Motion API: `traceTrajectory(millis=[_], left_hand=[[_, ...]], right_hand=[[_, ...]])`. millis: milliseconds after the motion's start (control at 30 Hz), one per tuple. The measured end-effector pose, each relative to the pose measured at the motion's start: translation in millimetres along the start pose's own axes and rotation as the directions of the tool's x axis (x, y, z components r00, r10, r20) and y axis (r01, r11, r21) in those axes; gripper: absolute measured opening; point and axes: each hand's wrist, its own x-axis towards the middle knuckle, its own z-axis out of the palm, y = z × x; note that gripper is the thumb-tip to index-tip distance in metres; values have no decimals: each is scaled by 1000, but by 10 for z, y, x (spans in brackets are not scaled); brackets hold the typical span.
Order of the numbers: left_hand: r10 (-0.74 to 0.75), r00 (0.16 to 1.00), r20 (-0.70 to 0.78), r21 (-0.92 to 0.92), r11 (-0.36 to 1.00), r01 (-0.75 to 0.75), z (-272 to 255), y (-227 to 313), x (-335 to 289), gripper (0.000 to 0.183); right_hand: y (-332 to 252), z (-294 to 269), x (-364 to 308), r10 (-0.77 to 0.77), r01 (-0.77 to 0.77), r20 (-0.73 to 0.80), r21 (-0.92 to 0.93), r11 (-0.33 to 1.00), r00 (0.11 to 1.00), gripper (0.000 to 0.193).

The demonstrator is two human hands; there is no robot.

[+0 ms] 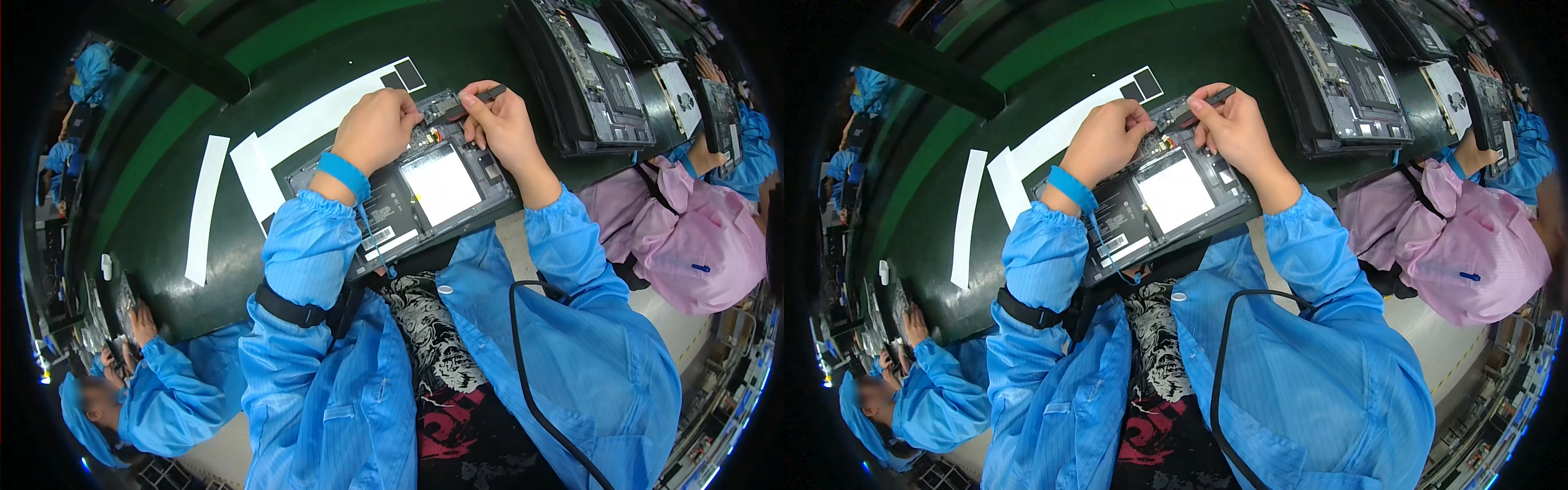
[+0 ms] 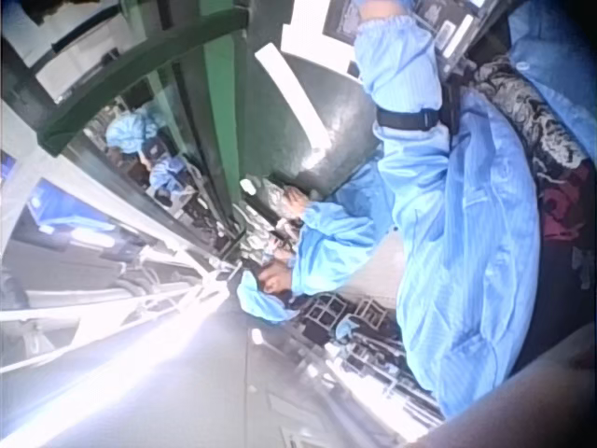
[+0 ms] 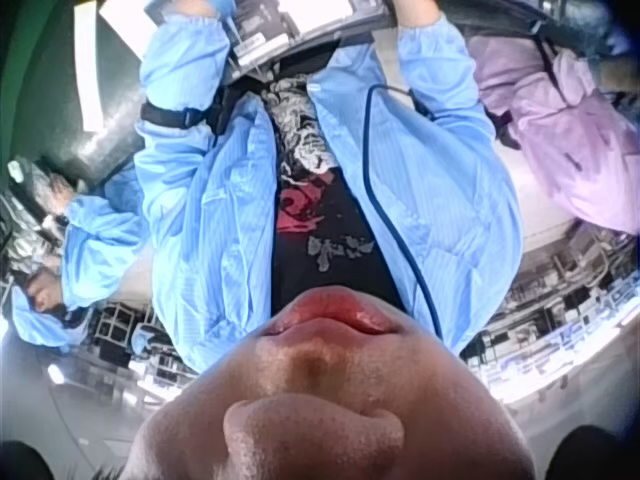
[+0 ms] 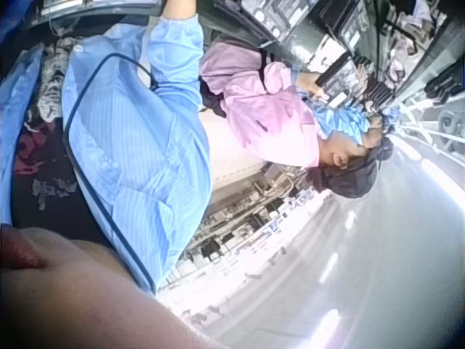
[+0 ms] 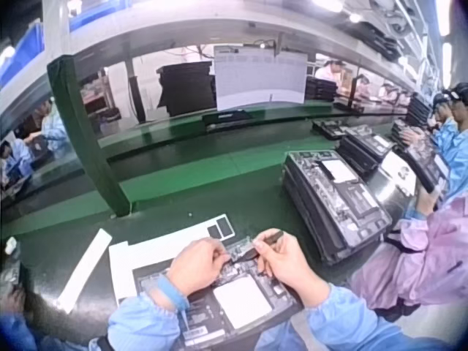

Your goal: Applying labels and internal components to the chassis of electronic devices on an industrial assembly line.

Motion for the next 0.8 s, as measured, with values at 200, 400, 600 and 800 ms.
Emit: traceTrajectory(millis=[200,400,600,800], left_hand=[[-17,999,31,-17,1000,17,-51,31,-19,17],[37,999,-2,-5,999,-37,-14,-4,-6,20],[-4,1000,16,-12,1000,4,-35,18,-1,19],[-2,1000,24,-10,1000,2,-37,18,0,19]], right_hand=[[23,-4,-1,-18,20,-20,69,997,1000,15],[48,-24,9,-21,24,-40,56,998,999,16],[39,-5,8,-10,10,1,28,1000,1000,16],[17,4,-1,-24,24,14,-19,1000,1000,16]])
